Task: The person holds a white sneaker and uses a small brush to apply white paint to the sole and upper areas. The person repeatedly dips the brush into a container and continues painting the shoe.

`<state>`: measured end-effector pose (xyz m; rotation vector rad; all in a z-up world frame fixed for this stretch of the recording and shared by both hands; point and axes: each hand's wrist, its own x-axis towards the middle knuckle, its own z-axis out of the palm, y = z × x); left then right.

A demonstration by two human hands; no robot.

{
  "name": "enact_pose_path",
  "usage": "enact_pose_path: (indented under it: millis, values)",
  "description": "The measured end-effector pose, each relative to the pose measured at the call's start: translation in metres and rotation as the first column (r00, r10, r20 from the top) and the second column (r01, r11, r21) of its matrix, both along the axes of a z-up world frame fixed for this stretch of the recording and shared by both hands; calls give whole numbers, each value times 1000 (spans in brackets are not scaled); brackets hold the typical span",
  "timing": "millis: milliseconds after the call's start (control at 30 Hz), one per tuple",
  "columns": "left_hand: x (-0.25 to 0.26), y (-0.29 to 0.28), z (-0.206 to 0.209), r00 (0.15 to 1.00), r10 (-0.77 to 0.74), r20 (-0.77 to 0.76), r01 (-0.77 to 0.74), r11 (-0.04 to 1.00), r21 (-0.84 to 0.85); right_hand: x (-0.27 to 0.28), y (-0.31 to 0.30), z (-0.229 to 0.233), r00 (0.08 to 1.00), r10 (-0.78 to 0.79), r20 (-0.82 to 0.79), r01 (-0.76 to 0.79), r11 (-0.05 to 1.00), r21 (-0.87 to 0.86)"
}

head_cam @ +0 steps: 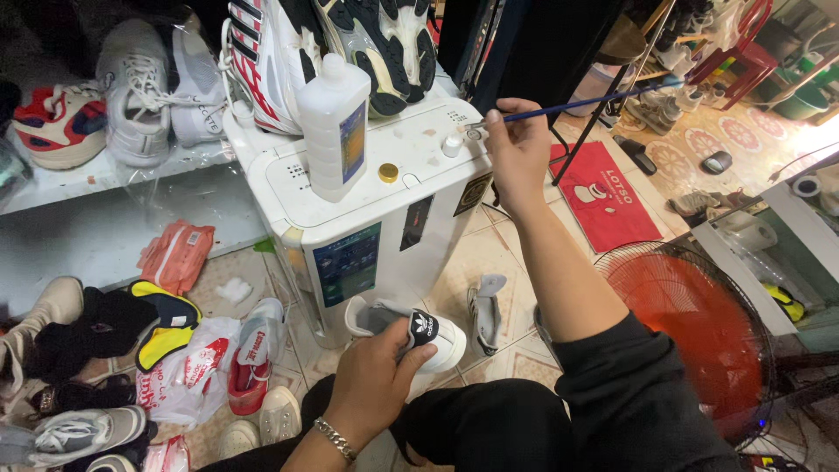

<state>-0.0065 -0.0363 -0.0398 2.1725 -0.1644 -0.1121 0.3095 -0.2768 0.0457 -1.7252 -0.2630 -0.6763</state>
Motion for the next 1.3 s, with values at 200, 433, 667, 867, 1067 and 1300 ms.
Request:
enact_pose_path:
  millis: [200,433,667,867,1067,1300]
  values:
    - [3,2,-6,989,36,146,-25,997,-75,-8,-19,4,994,10,-106,41,885,463]
    - [11,4,17,967,128,-222,-209,895,-393,-140,-39,12,993,19,-117,48,835,548]
    - [24,11,-9,982,133,-137,-182,871,-456,-283,-34,-65,965,68,-253,96,807,583]
    - [22,4,-21,981,146,-131,-191,857,-478,-337,-21,-93,973,86,-212,58,805,590]
    - [20,0,-28,978,178,-107,-207,852,-480,-327,-16,-104,981,132,-142,-32,831,555]
    - [26,6,-45,941,271,-204,-327,885,-330,-322,-11,-96,976,137,-170,-46,890,454]
